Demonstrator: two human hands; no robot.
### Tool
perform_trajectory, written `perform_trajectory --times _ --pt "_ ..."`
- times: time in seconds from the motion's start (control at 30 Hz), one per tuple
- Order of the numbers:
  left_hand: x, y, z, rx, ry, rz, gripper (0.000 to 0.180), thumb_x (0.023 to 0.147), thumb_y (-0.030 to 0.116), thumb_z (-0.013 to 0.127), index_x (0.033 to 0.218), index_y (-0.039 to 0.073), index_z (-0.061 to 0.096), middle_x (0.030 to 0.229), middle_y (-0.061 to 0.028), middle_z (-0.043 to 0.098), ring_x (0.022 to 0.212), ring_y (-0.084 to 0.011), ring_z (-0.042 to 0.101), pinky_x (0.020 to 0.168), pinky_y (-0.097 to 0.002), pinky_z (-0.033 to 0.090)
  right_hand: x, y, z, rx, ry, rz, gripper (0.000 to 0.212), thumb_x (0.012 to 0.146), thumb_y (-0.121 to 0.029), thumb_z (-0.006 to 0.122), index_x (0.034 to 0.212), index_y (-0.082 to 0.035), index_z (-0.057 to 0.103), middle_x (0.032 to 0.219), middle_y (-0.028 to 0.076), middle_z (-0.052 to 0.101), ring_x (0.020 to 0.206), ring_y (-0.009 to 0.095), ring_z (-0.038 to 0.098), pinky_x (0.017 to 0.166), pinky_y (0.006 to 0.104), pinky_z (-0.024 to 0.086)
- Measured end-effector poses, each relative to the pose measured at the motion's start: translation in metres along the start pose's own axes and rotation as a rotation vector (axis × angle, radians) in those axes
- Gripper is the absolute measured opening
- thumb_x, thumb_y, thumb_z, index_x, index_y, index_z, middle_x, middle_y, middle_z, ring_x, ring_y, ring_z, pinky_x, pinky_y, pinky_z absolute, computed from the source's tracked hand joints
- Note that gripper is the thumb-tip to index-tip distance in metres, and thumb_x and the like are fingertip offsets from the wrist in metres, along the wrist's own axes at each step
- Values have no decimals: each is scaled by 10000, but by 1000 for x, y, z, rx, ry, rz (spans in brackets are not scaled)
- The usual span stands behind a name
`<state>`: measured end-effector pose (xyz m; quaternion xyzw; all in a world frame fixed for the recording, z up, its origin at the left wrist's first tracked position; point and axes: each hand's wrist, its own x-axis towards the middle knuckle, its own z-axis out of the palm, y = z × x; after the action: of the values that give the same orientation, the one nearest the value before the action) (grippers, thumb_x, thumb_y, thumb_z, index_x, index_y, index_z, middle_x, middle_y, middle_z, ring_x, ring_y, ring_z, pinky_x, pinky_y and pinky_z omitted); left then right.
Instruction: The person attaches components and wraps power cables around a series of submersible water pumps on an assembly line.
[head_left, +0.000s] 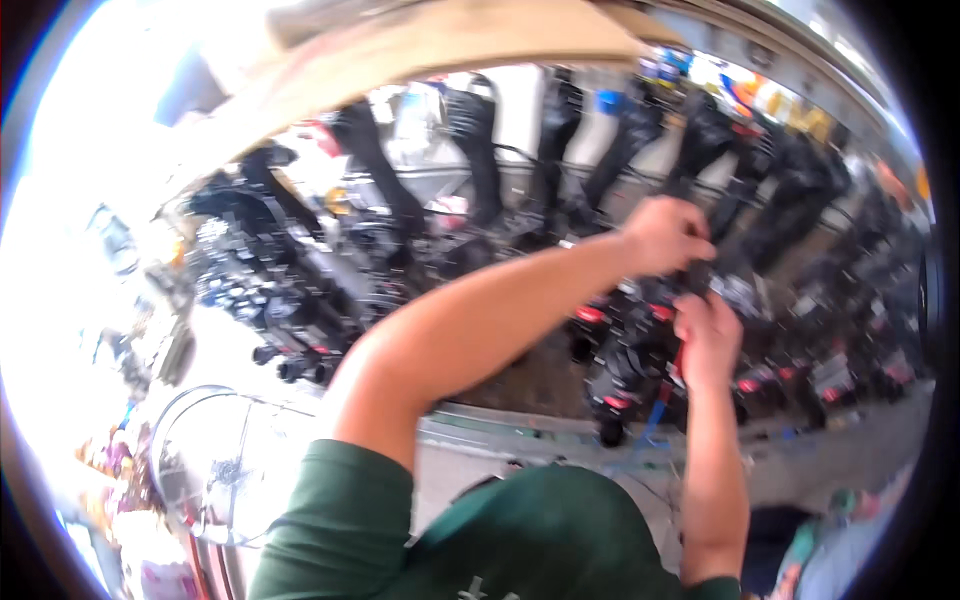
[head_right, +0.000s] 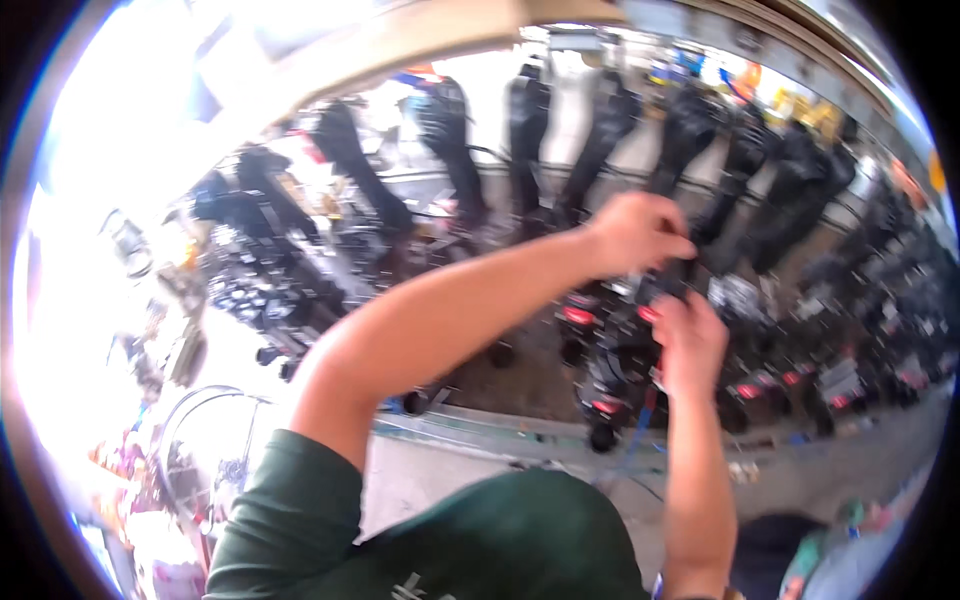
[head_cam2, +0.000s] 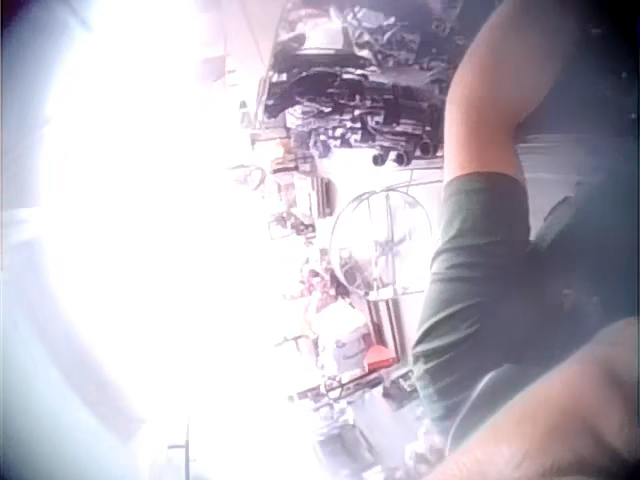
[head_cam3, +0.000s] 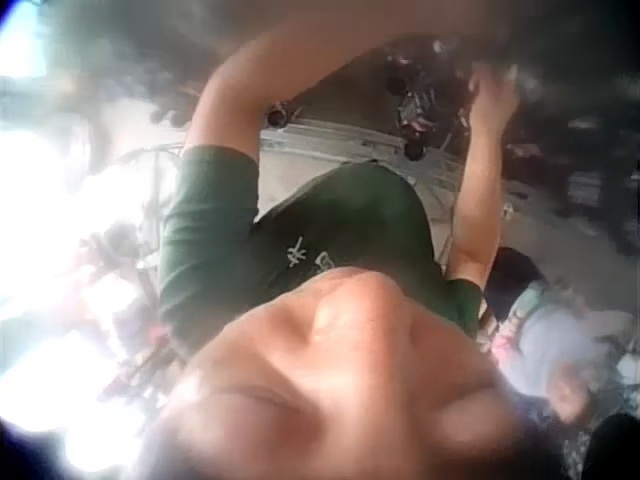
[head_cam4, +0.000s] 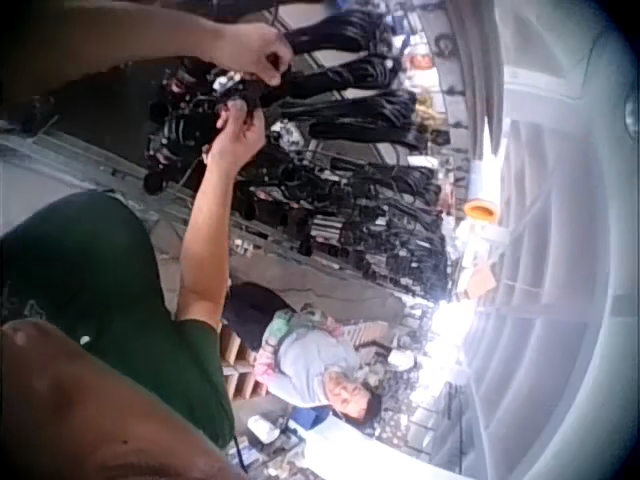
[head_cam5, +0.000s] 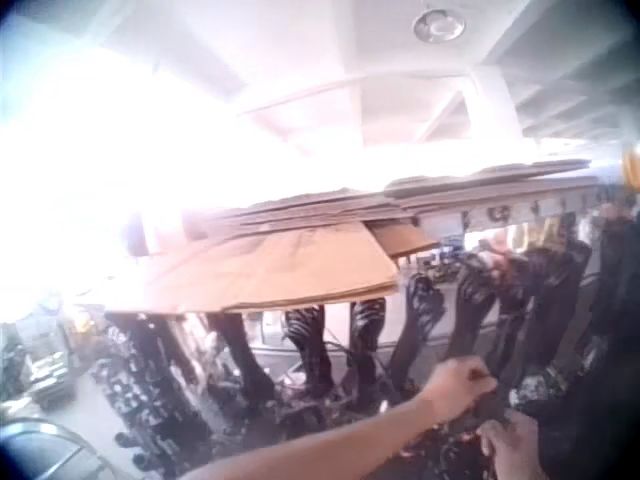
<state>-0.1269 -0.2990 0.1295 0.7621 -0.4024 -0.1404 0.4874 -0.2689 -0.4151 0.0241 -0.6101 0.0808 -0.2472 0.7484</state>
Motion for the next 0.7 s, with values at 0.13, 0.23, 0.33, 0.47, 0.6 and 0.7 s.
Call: perform_trajectory --times 0.13,0.23,0.33,0.47,0.6,0.7 --pt "20 -16 -5 48 -150 165 244 814 276 805 949 72 808 782 -78 772 703 -165 764 723 -310 605 1 5 1 87 -6 -32 250 1032 -232 635 866 -46 635 693 -27 532 565 40 435 499 212 301" --pt "28 -19 -17 188 -203 152 264 817 346 795 927 108 826 779 -34 783 743 -139 770 767 -277 594 -1 6 12 -34 89 -53 201 1037 -229 649 920 -66 656 747 -35 595 572 18 427 498 186 297" --pt "30 -10 -18 409 -148 230 310 858 392 766 934 96 819 735 -22 773 749 -140 762 741 -299 590 4 14 20 -2 44 -93 197 1027 -216 667 976 -27 694 774 -28 627 591 25 434 525 203 308" --pt "30 -23 -12 508 -55 353 364 883 477 693 863 139 826 692 -4 752 740 -170 734 721 -332 578 3 16 33 149 100 -168 185 1015 -162 679 1085 8 687 857 20 686 634 52 477 571 220 363" --pt "-1 0 -14 -11 -79 28 295 886 350 760 902 58 791 704 -72 749 637 -164 735 649 -315 581 4 20 22 209 74 -218 233 986 -94 695 1186 20 667 956 68 730 696 73 561 635 235 460" --pt "3 -6 -13 -2 -73 71 273 913 283 783 989 22 753 740 -78 718 591 -130 682 545 -290 532 -2 8 29 136 45 -197 232 971 -93 709 1176 13 686 932 65 737 679 77 578 639 234 482"
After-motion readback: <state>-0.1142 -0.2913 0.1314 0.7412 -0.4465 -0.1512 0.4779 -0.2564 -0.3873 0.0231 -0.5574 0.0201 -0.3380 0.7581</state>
